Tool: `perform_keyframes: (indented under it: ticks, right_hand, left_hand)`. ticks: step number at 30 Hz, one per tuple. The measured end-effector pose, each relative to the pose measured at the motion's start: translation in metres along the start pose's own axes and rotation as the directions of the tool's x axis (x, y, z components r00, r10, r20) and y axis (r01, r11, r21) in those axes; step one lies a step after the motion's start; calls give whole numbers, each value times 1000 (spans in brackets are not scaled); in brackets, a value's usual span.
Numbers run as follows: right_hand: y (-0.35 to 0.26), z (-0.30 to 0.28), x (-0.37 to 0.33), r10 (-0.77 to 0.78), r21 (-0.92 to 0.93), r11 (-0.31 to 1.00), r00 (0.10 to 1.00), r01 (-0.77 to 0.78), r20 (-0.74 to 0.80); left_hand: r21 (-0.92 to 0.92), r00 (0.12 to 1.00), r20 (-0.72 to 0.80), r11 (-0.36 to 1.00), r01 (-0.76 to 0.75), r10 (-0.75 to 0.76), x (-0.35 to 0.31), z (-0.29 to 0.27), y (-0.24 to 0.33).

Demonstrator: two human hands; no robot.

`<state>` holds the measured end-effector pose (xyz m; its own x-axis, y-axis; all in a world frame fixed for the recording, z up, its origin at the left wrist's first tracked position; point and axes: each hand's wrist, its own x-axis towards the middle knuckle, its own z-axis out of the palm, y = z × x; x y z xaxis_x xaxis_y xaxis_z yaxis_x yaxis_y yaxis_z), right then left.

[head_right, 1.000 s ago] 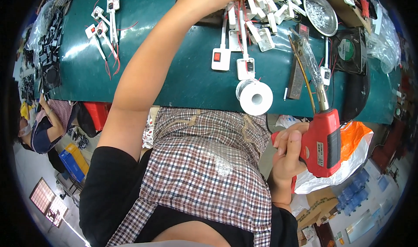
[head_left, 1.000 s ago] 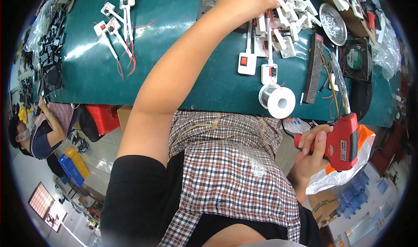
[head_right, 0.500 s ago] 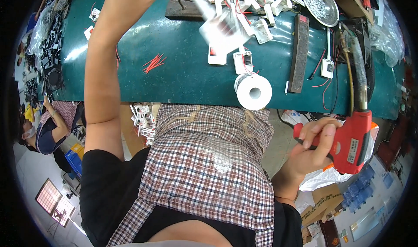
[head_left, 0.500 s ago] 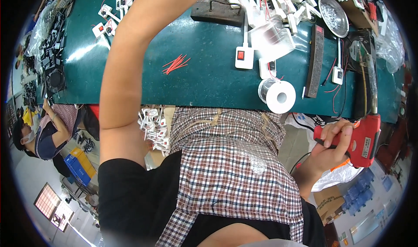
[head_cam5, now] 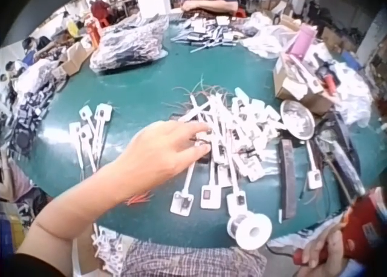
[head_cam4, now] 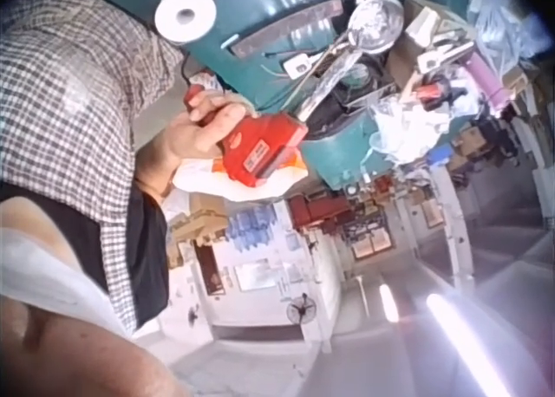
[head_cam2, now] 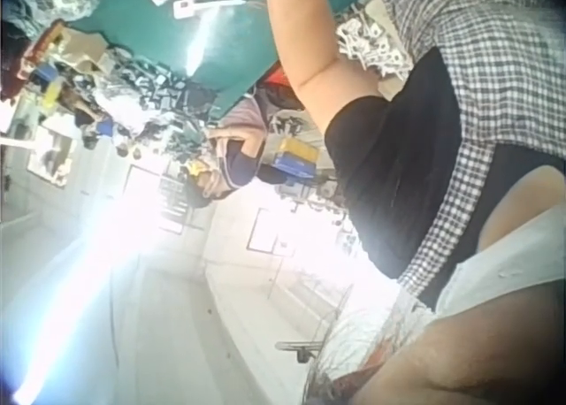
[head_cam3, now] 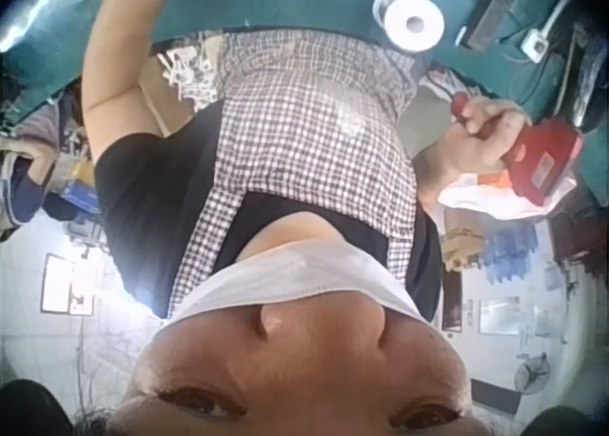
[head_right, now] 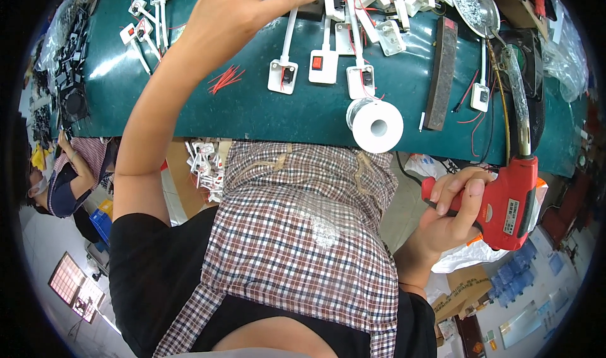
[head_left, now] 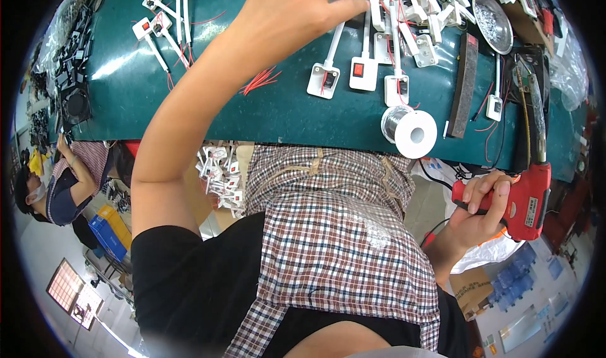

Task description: The person solders electrical wires onto switch components and plastic housings using a soldering gun and solder from a spool.

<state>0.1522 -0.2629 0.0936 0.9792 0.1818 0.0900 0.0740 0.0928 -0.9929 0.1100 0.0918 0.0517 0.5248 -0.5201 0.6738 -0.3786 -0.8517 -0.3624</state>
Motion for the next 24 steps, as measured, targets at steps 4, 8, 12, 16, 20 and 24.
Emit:
perform_keyframes:
  ticks: [4, 8, 12, 16, 20, 24]
  right_hand:
    - [0, 1, -5, 51, -1, 999, 998, -51, 25]
    - [1, 9, -10, 135, -5, 991, 991, -135, 24]
    - [4, 17, -11, 116, 21, 993, 982, -120, 146]
    - [4, 21, -15, 115, 15, 993, 979, -119, 170]
    - [-2, 25, -19, 187, -23, 982, 971, -186, 149]
    - [2, 27, -23, 164, -15, 986, 973, -164, 163]
  left_hand:
    - [-113, 720, 449, 766, 633, -529, 1, -43, 47]
    - [-63, 345, 632, 398, 915, -694, -17, -54, 109]
    - [-12, 271, 546, 316, 949, -793, -18, -42, 135]
    - [-38, 159, 506, 162, 986, -848, -15, -38, 142]
    - [-31, 159, 424, 161, 986, -891, -11, -36, 142]
    - [-23, 293, 272, 298, 954, -917, -8, -28, 138]
